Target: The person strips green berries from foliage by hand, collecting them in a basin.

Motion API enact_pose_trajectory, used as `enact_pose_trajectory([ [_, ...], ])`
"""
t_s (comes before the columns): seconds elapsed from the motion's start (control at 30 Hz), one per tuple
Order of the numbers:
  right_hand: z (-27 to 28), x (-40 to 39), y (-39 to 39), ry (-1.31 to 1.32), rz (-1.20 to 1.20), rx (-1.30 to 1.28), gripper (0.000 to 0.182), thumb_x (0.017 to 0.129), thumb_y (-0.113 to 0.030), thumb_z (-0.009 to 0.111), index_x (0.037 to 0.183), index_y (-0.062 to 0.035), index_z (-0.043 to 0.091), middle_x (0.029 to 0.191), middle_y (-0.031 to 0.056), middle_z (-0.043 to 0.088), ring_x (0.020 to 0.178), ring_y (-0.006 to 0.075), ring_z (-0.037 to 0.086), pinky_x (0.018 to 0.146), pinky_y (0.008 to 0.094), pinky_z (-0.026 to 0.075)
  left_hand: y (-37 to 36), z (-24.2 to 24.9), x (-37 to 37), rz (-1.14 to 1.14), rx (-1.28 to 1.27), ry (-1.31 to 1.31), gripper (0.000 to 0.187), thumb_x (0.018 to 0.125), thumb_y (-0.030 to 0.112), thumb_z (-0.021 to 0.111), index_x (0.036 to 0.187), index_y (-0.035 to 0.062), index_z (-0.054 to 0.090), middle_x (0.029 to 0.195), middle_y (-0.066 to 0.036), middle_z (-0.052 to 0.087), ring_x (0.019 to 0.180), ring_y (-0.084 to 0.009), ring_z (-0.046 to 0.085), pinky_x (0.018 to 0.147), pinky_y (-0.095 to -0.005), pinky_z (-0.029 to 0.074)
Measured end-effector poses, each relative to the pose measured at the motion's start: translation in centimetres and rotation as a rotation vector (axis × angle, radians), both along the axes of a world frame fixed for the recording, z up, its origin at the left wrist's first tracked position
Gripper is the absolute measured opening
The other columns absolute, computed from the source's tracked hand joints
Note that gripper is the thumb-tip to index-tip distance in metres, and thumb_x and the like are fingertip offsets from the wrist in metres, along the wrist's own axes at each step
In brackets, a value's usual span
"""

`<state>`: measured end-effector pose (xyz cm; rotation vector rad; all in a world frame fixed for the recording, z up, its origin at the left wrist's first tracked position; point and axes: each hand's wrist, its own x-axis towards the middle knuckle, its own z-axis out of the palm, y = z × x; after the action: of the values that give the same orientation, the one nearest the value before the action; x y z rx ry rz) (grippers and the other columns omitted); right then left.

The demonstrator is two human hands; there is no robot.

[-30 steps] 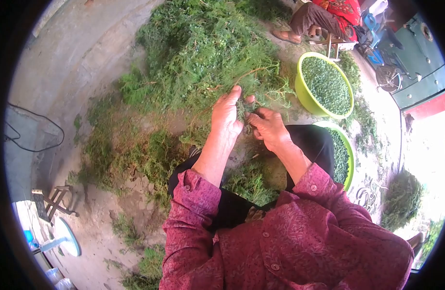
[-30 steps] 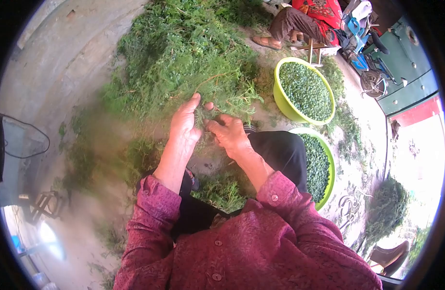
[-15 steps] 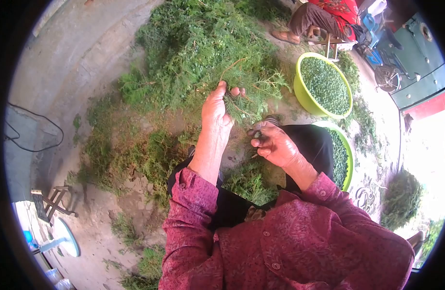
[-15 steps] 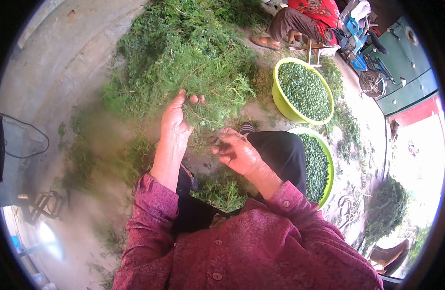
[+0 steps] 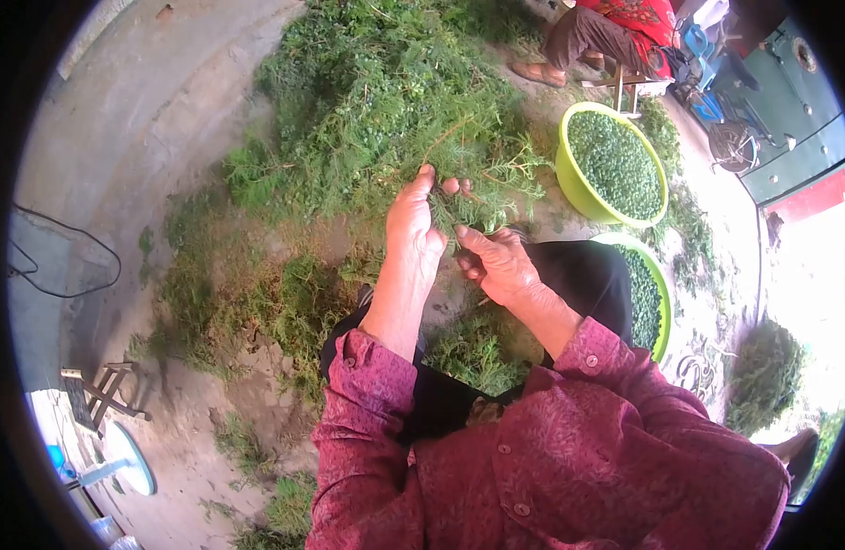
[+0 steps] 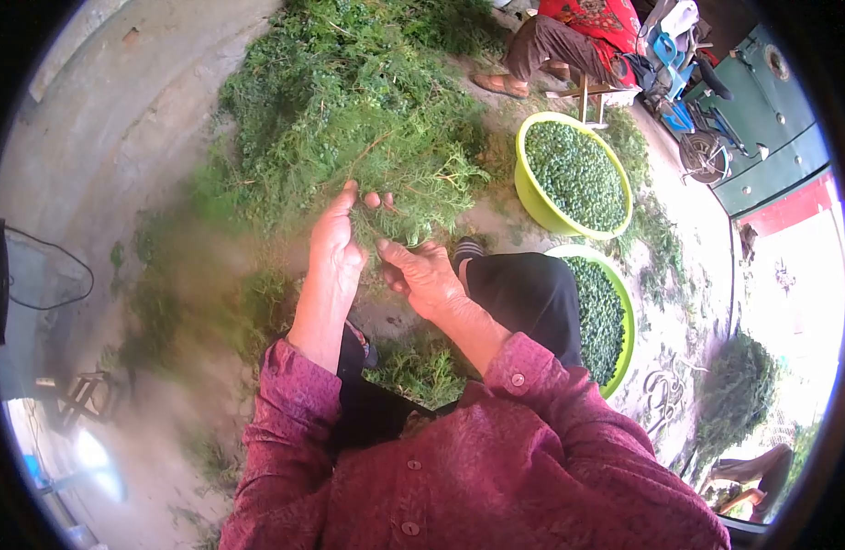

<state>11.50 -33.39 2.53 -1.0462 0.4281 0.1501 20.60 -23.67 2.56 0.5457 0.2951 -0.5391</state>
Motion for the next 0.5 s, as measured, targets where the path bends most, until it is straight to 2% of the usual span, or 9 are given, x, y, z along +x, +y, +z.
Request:
enact_pose_trajectory([
  [0.13, 1.1, -0.4, 0.7, -0.140, -0.074, -0.070, 0.025, 0.077, -0.022, 0.068, 0.084, -0.0046, 0.052, 0.069, -0.0004, 0.047, 0.048, 0.0093, 0.041, 0.040, 0.0223, 0.030, 0.1, -0.3, 0.1, 0.026, -0.012, 0.013, 0.017, 0.088, 0.022, 0.050, 0.095, 0.0067, 0.048, 0.072, -0.009, 0.057, 0.077, -0.0261, 0.058, 0.068, -0.0433, 0.049],
  [0.2, 1.1, -0.3, 0.4, -0.025, 0.048, -0.086, 0.024, 0.079, -0.023, 0.065, 0.084, -0.0059, 0.050, 0.068, -0.0007, 0.045, 0.048, 0.0091, 0.038, 0.040, 0.0223, 0.027, 0.0, -0.5, 0.1, 0.024, -0.033, 0.012, 0.017, 0.088, 0.020, 0.052, 0.095, 0.0061, 0.048, 0.071, -0.009, 0.057, 0.074, -0.0267, 0.058, 0.067, -0.0431, 0.049],
  [0.33, 1.4, 0.0, 0.7, 0.065, 0.012, 0.023, 0.021, 0.081, -0.021, 0.064, 0.084, -0.0057, 0.049, 0.069, 0.0001, 0.046, 0.048, 0.0096, 0.037, 0.040, 0.0226, 0.025, 0.1, 0.4, -0.2, 0.013, 0.012, -0.078, 0.017, 0.088, 0.020, 0.052, 0.095, 0.0055, 0.048, 0.070, -0.010, 0.057, 0.072, -0.0271, 0.059, 0.064, -0.0428, 0.050],
  [0.4, 2.2, 0.0, 0.8, 0.077, 0.040, 0.026, 0.017, 0.082, -0.018, 0.061, 0.085, -0.0055, 0.049, 0.070, -0.0004, 0.045, 0.046, 0.0095, 0.035, 0.040, 0.0230, 0.025, 0.0, 0.0, 0.2, 0.092, 0.001, -0.044, 0.013, 0.085, 0.012, 0.054, 0.090, 0.0010, 0.049, 0.071, -0.011, 0.058, 0.063, -0.0239, 0.060, 0.054, -0.0404, 0.053],
  [0.43, 2.4, -0.1, 0.8, 0.077, 0.041, 0.027, 0.017, 0.082, -0.018, 0.061, 0.085, -0.0055, 0.049, 0.070, -0.0004, 0.045, 0.046, 0.0095, 0.035, 0.040, 0.0230, 0.025, 0.0, 0.0, 0.2, 0.093, 0.002, -0.043, 0.013, 0.085, 0.012, 0.054, 0.090, 0.0010, 0.049, 0.071, -0.011, 0.058, 0.063, -0.0239, 0.060, 0.054, -0.0404, 0.053],
  [0.5, 2.7, -0.4, 0.6, 0.167, 0.048, 0.119, 0.021, 0.080, -0.023, 0.058, 0.080, -0.0027, 0.051, 0.066, 0.0054, 0.051, 0.042, 0.0104, 0.042, 0.036, 0.0215, 0.025, 0.0, 0.1, 0.1, 0.120, 0.009, -0.093, 0.014, 0.086, 0.011, 0.053, 0.091, -0.0014, 0.049, 0.067, -0.011, 0.057, 0.061, -0.0239, 0.060, 0.055, -0.0388, 0.054],
])
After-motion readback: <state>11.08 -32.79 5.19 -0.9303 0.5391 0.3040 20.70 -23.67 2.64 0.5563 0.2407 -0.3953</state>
